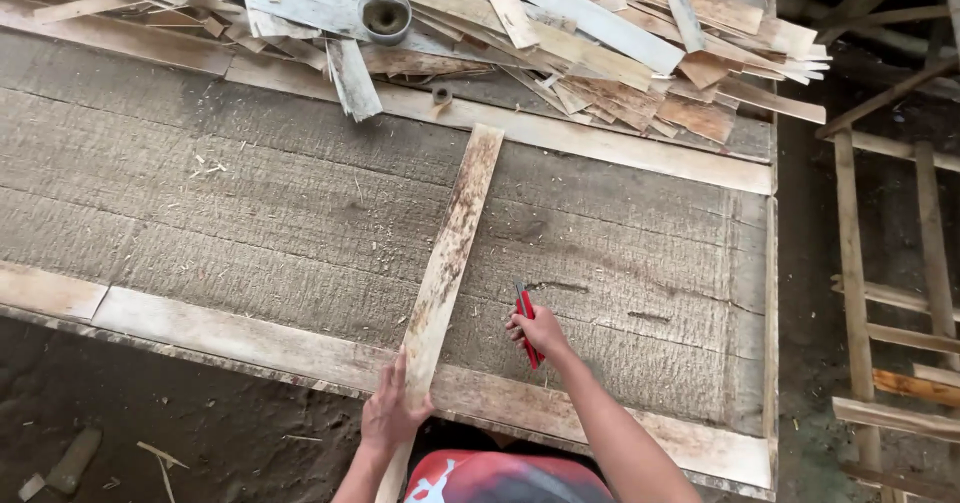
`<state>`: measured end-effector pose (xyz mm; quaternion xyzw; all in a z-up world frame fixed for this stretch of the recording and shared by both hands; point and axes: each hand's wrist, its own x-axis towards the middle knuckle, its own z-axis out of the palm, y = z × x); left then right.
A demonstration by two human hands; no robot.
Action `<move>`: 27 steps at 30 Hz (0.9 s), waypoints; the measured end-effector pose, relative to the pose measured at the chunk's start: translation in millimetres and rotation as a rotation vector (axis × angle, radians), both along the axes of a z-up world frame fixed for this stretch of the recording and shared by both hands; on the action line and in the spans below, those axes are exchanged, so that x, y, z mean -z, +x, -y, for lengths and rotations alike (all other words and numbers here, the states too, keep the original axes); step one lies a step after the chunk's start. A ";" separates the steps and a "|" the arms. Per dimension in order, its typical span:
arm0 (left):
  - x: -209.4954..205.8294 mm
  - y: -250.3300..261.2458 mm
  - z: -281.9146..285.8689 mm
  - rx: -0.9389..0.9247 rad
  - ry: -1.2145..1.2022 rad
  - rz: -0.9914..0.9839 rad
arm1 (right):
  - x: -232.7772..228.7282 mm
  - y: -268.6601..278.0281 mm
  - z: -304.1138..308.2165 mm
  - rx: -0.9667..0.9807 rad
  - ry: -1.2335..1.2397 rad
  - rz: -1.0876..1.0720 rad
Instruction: The person selects a long wooden plank from a pile of scrap wood on a workbench. Using a red utility knife, they score the plank along its length and then snap it into two pieces. The person repeats this process on another plank, cutting it into smaller sections.
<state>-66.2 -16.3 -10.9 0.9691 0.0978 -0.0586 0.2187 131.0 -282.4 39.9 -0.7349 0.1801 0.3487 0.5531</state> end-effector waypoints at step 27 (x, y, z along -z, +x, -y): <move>3.4 -13.2 -10.3 0.086 0.049 0.003 | 3.3 -28.7 -14.5 -0.013 -0.086 -0.001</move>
